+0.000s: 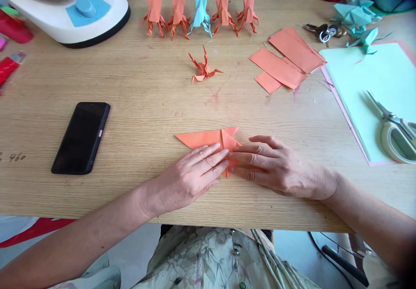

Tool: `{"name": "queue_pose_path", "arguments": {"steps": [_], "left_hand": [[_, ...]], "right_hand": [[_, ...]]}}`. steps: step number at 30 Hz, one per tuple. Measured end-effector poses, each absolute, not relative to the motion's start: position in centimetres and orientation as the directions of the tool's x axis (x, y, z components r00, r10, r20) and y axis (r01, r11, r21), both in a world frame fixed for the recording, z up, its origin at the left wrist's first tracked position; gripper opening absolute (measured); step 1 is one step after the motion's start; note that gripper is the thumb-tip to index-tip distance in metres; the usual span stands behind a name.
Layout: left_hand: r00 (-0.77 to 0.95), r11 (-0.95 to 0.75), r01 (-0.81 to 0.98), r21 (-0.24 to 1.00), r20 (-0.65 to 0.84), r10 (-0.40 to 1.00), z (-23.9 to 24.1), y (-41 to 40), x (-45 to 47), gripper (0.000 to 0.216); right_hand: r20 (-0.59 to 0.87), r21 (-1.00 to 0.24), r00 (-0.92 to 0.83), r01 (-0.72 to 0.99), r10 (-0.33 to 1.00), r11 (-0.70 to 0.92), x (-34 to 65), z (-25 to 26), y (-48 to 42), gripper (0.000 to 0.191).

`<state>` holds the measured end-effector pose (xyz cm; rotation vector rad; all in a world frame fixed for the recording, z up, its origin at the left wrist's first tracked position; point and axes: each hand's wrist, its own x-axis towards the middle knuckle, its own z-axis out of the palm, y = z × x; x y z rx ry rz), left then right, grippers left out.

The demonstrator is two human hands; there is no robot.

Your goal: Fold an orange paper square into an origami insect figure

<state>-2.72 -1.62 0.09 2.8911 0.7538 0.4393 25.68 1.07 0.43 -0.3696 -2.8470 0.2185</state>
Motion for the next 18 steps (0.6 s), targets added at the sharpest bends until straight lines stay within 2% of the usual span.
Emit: {"name": "queue_pose_path", "arguments": {"steps": [3, 9, 18], "left_hand": [[0.830, -0.868, 0.461, 0.182, 0.257, 0.495, 0.2, -1.7, -2.6, 0.036], [0.819, -0.868, 0.472, 0.155, 0.287, 0.496, 0.4, -1.6, -2.4, 0.032], [0.819, -0.865, 0.479, 0.147, 0.279, 0.501, 0.5, -1.7, -2.3, 0.033]], "right_hand": [[0.256, -0.183, -0.918, 0.262, 0.303, 0.948, 25.5, 0.2, 1.1, 0.036], [0.276, -0.147, -0.823, 0.473, 0.496, 0.869, 24.2, 0.1, 1.5, 0.038], [0.215, -0.118, -0.789, 0.564, 0.575, 0.817, 22.9, -0.4, 2.4, 0.042]]}}
